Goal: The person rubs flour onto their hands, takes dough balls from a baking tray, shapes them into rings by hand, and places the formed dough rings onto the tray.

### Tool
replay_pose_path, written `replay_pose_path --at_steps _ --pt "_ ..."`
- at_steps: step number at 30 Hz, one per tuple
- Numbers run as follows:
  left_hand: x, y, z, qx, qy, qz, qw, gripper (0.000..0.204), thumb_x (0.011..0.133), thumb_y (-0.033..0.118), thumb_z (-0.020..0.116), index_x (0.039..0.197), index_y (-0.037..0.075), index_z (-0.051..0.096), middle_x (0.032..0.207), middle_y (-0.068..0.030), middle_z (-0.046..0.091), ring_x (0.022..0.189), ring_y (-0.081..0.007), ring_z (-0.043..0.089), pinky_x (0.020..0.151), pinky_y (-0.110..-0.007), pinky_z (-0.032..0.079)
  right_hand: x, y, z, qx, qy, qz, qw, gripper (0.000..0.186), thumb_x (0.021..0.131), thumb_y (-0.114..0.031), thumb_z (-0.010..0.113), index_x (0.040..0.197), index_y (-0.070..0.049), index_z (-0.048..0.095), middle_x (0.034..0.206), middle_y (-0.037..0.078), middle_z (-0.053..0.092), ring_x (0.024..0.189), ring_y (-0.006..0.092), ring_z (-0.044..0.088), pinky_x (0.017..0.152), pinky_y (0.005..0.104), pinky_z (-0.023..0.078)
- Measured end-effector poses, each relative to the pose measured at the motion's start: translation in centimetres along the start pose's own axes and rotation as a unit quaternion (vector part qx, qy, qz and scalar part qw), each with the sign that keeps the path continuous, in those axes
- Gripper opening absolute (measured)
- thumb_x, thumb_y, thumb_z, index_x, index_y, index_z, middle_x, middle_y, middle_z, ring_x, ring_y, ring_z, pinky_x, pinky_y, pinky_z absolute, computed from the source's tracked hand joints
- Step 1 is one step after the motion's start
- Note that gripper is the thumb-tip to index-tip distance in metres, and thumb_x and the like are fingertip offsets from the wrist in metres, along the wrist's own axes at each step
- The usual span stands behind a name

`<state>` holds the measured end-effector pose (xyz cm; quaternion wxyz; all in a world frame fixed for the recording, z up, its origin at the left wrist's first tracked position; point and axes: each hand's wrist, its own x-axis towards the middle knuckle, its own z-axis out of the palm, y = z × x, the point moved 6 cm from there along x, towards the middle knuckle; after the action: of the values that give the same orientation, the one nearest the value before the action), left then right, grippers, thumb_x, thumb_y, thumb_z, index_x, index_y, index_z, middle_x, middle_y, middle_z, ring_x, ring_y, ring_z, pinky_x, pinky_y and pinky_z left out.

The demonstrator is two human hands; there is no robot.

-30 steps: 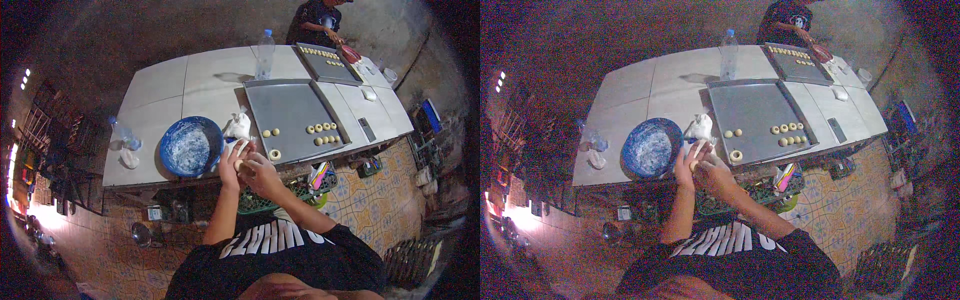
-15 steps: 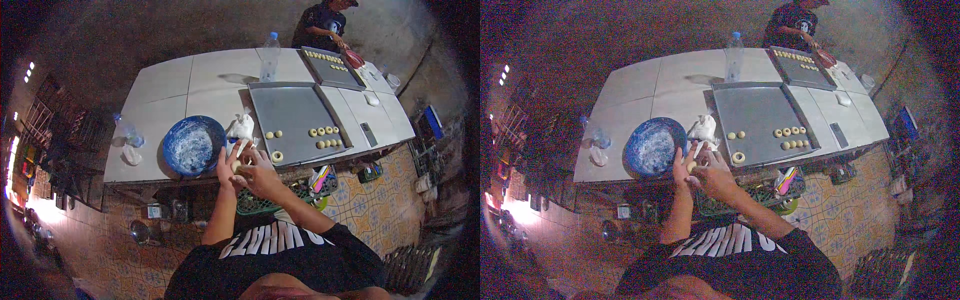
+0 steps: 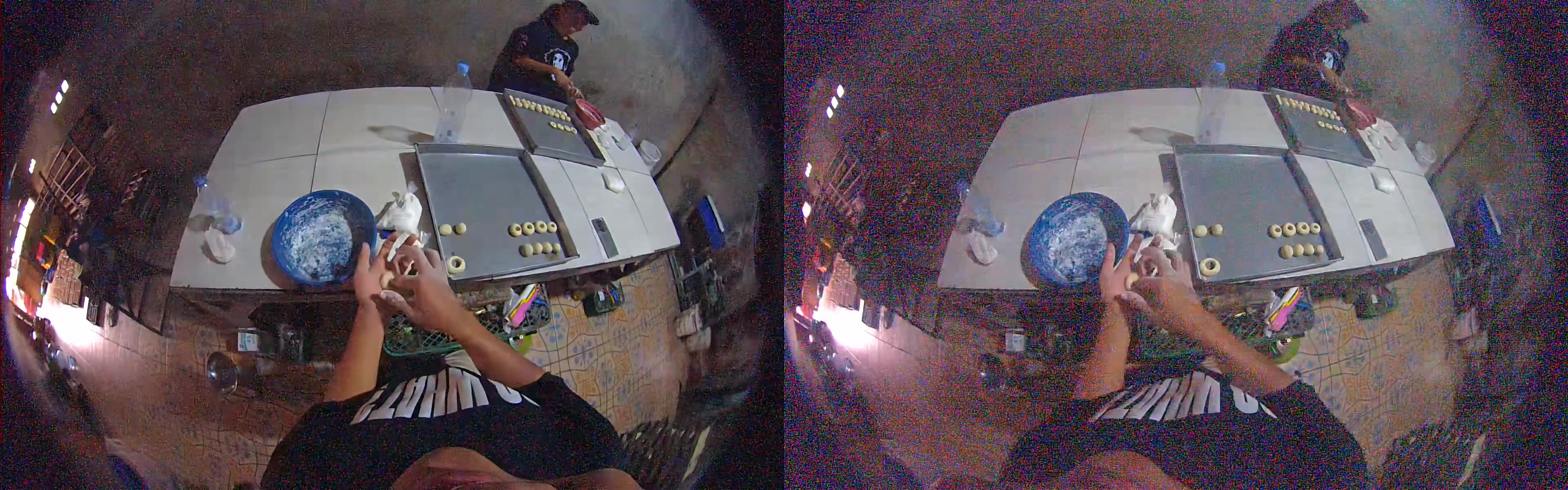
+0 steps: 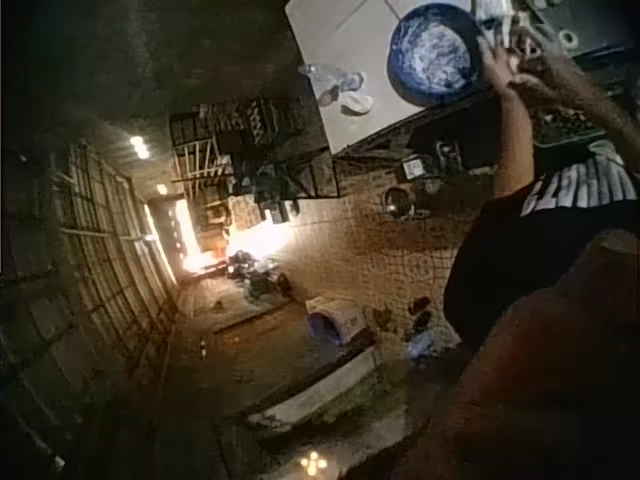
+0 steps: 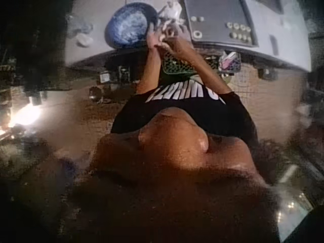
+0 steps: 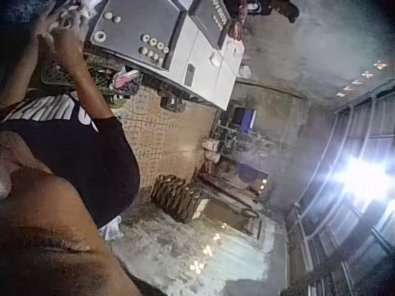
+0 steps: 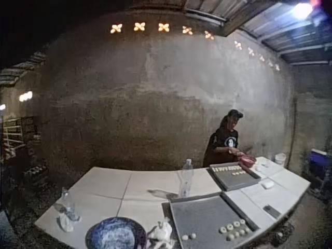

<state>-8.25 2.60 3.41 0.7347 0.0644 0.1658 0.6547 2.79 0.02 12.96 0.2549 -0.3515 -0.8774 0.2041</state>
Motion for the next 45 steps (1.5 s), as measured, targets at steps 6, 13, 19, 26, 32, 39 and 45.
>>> replay_pose_path --at_steps 6,13,19,26,32,39,45 --pt "0.8 0.8 -0.4 0.042 -0.038 0.013 0.998 0.077 0.108 0.065 0.035 0.156 0.005 0.04 0.159 -0.0239 0.047 0.143 -0.0389 0.049 0.118 -0.049 0.04 0.0 -0.1 0.0 -0.044 0.008 -0.001 0.999 0.053 0.09 -0.066 0.071 0.108 -0.018 0.082 0.153 0.023 0.047 0.139 0.0525 0.039 0.114 0.065 0.034" --pt "1.0 -0.2 -1.0 0.061 -0.005 -0.012 0.998 0.084 0.106 0.07 0.03 0.169 0.014 0.029 0.167 -0.0169 0.038 0.144 -0.0377 0.047 0.122 -0.052 0.035 -0.1 0.0 -1.2 -0.09 0.027 0.012 0.996 0.056 0.086 -0.069 0.072 0.109 -0.02 0.084 0.158 0.028 0.041 0.143 0.0534 0.037 0.117 0.0657 0.033" --pt "1.9 -1.6 -0.9 -0.073 -0.037 -0.052 0.995 0.076 0.105 0.07 0.038 0.157 0.015 0.047 0.161 -0.0171 0.046 0.141 -0.0401 0.049 0.12 -0.055 0.038 0.2 -0.3 -1.7 -0.066 0.047 0.004 0.997 0.056 0.092 -0.065 0.068 0.109 -0.014 0.082 0.159 0.03 0.04 0.142 0.0574 0.035 0.117 0.0662 0.033" --pt "2.2 -1.0 -1.1 -0.009 -0.046 -0.017 0.999 0.082 0.104 0.072 0.039 0.164 0.016 0.038 0.165 -0.0159 0.043 0.149 -0.0385 0.042 0.124 -0.057 0.033 0.1 -0.2 -1.6 -0.072 0.066 0.012 0.995 0.05 0.09 -0.058 0.074 0.108 -0.012 0.082 0.147 0.021 0.047 0.132 0.0465 0.043 0.111 0.0617 0.037" --pt "1.5 -1.4 0.0 -0.108 -0.035 -0.022 0.993 0.068 0.107 0.065 0.039 0.148 0.012 0.047 0.154 -0.0199 0.052 0.136 -0.0382 0.054 0.112 -0.057 0.047 0.5 -0.2 -1.3 -0.063 0.056 0.02 0.996 0.051 0.091 -0.055 0.075 0.108 -0.007 0.081 0.139 0.019 0.052 0.13 0.0434 0.044 0.11 0.0558 0.039" --pt "2.0 -1.2 -0.2 -0.084 -0.146 -0.06 0.984 0.077 0.105 0.07 0.04 0.158 0.014 0.042 0.161 -0.0192 0.046 0.139 -0.0397 0.054 0.116 -0.054 0.045 0.1 0.8 -0.7 0.018 0.003 0.043 0.999 0.035 0.095 -0.037 0.075 0.11 -0.006 0.078 0.142 0.022 0.051 0.133 0.0442 0.042 0.11 0.0563 0.038" --pt "1.8 -1.3 -0.3 -0.062 -0.046 -0.059 0.995 0.068 0.107 0.064 0.041 0.143 0.007 0.051 0.143 -0.0216 0.06 0.122 -0.0341 0.063 0.103 -0.052 0.055 0.1 0.6 -1.2 -0.061 0.022 0.022 0.998 0.039 0.094 -0.037 0.075 0.12 -0.008 0.074 0.145 0.021 0.049 0.132 0.0451 0.042 0.111 0.0562 0.036"
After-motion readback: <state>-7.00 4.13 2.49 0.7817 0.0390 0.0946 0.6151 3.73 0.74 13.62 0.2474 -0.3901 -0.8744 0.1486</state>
